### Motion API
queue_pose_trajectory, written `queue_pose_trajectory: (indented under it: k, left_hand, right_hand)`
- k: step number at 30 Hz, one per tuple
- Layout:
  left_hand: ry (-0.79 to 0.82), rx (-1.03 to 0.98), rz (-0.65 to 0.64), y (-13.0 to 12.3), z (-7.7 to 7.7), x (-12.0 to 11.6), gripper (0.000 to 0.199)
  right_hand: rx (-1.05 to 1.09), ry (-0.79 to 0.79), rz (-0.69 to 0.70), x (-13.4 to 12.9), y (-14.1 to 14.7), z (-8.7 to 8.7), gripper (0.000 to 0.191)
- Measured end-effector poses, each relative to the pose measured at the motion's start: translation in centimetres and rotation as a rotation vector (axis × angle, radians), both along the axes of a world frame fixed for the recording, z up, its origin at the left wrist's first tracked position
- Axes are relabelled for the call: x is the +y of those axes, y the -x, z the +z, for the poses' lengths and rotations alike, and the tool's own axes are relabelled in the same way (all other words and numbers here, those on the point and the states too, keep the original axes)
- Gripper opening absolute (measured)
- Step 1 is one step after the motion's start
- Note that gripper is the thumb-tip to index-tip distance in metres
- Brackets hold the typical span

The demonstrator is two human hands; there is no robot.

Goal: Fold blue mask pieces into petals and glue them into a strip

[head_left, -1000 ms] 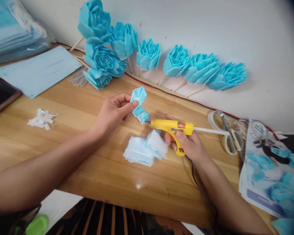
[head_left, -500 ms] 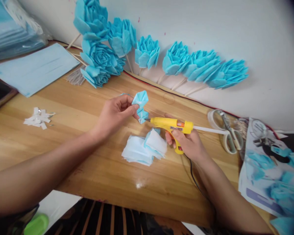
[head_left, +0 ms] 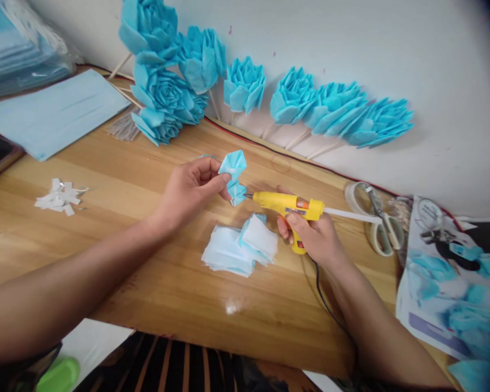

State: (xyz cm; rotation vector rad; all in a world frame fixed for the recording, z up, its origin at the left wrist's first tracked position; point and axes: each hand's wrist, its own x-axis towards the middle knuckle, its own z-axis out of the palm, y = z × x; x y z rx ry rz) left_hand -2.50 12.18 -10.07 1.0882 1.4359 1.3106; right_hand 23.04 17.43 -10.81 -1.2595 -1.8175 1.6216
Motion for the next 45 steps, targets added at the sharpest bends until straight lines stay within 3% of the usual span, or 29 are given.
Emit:
queue_pose_trajectory:
  k: [6,16,21,25,28,31,37,45]
  left_hand:
    - [-0.008,0.004,-0.002,0.0,0.0,0.0,0.012]
    - [0.012,0.009,0.017,-0.1,0.2,-0.1,0.012]
    - [0.009,0.015,0.016,-0.1,0.2,-0.1,0.012]
    - [0.001,0.023,0.022,0.0,0.2,-0.1,0.013]
    - [-0.002,0.029,0.036,0.0,0.3,-0.1,0.012]
    - [-0.004,0.035,0.043,0.0,0.5,-0.2,0.011]
    - [-0.045,0.039,0.024,0.1,0.4,-0.3,0.013]
    - [-0.181,0.242,-0.151,-0.5,-1.1,0.3,0.012]
  right_hand:
    - [-0.009,0.005,-0.031,-0.1,0.0,0.0,0.042]
    - [-0.075,-0.032,-0.026,-0.3,0.4,0.6,0.047]
    - [-0.186,-0.224,0.051,-0.3,0.2,0.6,0.043]
    - [-0.287,-0.440,0.107,-0.7,0.3,0.8,0.055]
    - [-0.286,-0.506,0.115,-0.9,0.3,0.7,0.064]
    - [-0.209,-0.451,0.072,-0.7,0.1,0.4,0.069]
    - [-0.032,-0.161,-0.098,0.1,-0.2,0.3,0.068]
    - [0.066,-0.087,-0.179,-0.7,0.2,1.4,0.053]
